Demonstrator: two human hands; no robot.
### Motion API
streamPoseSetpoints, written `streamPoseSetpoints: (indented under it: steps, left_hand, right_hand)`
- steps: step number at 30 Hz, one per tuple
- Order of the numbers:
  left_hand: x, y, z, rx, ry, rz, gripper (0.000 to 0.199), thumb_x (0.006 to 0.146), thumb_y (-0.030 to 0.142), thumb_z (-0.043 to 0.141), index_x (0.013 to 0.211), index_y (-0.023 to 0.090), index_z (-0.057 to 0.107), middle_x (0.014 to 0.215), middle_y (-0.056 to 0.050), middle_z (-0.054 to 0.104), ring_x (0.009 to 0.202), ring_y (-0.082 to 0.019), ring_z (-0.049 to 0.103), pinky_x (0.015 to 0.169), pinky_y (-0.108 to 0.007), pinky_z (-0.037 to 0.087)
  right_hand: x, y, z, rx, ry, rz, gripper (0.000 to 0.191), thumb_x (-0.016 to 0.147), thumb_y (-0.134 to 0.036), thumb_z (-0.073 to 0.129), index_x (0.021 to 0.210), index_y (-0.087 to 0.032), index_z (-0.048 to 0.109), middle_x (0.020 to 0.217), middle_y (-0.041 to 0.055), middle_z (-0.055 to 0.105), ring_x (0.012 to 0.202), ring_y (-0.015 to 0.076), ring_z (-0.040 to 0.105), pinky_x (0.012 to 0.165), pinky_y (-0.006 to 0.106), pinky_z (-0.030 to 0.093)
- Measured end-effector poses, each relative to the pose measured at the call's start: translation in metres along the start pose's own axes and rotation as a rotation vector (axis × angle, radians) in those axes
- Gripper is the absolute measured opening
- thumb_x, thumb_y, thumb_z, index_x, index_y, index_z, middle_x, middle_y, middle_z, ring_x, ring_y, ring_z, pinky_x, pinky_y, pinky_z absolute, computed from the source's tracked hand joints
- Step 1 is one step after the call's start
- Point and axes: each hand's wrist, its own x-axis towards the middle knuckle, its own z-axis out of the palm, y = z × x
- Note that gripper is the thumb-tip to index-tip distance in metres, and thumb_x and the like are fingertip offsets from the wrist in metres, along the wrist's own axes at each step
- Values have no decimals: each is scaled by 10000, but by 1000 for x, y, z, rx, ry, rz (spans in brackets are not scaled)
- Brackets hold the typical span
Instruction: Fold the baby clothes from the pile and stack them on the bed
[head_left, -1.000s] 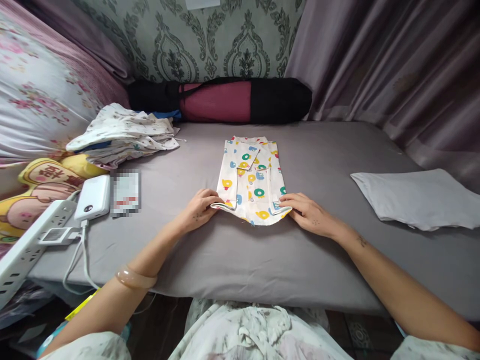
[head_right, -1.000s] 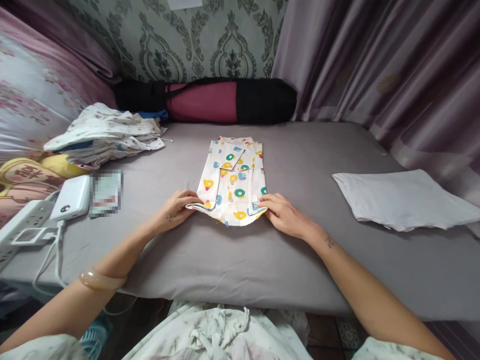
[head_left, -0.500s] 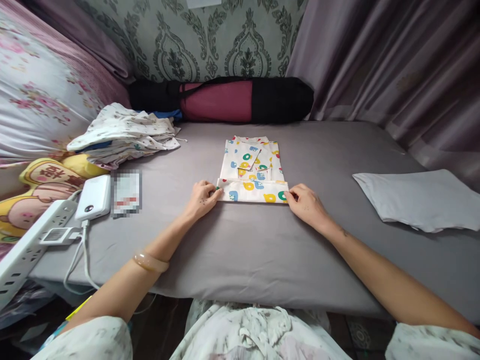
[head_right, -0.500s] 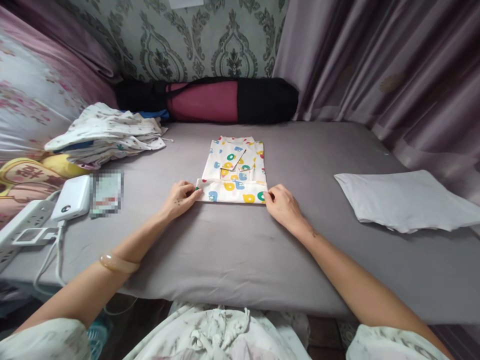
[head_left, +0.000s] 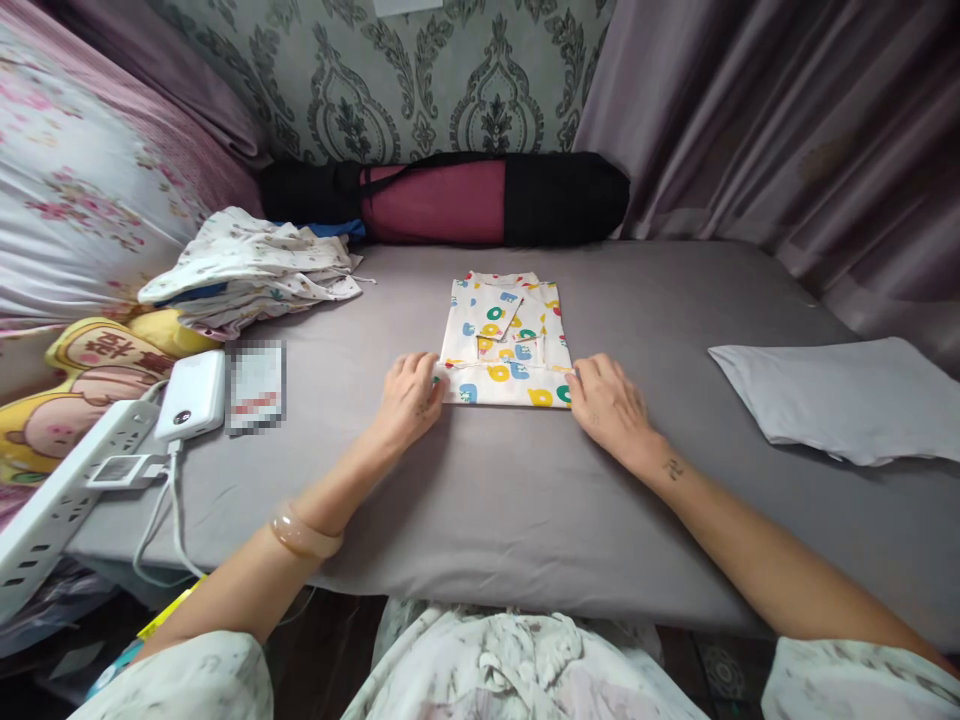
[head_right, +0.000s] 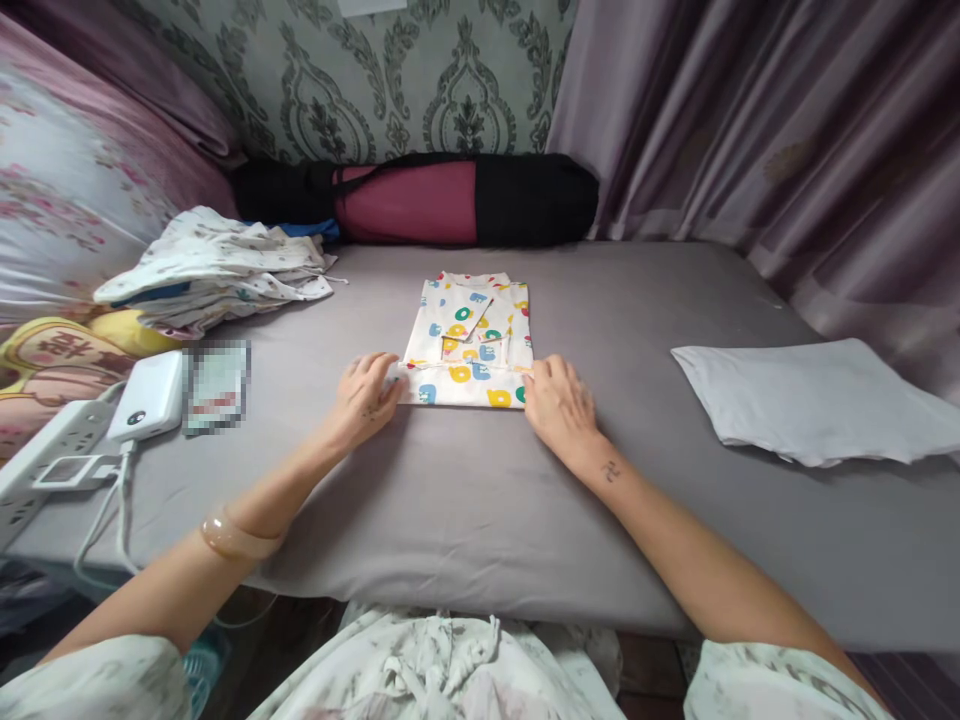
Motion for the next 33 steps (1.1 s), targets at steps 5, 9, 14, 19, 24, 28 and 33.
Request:
streamPoseSetpoints:
  steps: [5,9,14,19,24,28,33]
  left_hand:
    - [3,41,9,44,-156,181,506,986,321,317,1444,111,359,1537,-175,363,1462,-318,243,1161,-509,271]
    - [3,60,19,121,-270,160,554,998,320,244,1488,71,318,1583,-161,282,1492,-317,144,1210,-514,149]
    - [5,56,28,179,-319,115,604,1011,404,176,1514,96,303,1600,-125,248,1497,-311,113,1214,-536,96]
    - [3,50,38,174,-362,69,627,1006,458,150,1550,154,223,1619,-102,190,1501,-302,99,1198,-577,91]
    - [5,51,36,152,-404,51,621,1002,461,184,1543,160,227,1619,-117,192,1498,-323,114,1181,-601,102]
    - [14,55,22,130,-366,96,530,987,433,305,1459,198,368,1544,-132,363,1435,-336,287,1145,-595,198]
    - [28,48,14,101,-260,263,394,991,403,340,1254,187,540,1332,-135,564,1281,-269,475,1133,-510,259]
  right_hand:
    - [6,-29,12,18,-87,-401,546,1016,-370,222,1509,-166,338,1599,91,274,1477,285,178,1181,531,154]
    - [9,-38,29,30,-181,-462,589,1017,-428,183,1558,-200,234,1629,56,169,1500,269,72,1193,562,53]
    - [12,-38,35,52,-252,-469,604,1013,-480,175,1561,-231,231,1629,47,162,1499,283,59,1187,584,38]
    - [13,-37,33,79,-287,-466,600,1011,-491,185,1565,-261,208,1632,35,146,1498,286,72,1186,585,52]
    - [13,-37,32,102,-303,-469,593,1013,-492,178,1564,-276,209,1630,35,156,1496,288,90,1185,589,59]
    - [18,-35,27,109,-307,-477,575,1019,-479,170,1546,-276,274,1620,41,204,1486,290,154,1177,588,117]
    - [35,-23,20,99,-219,-621,507,1029,-381,228,1485,-255,411,1538,75,399,1422,273,330,1162,605,124]
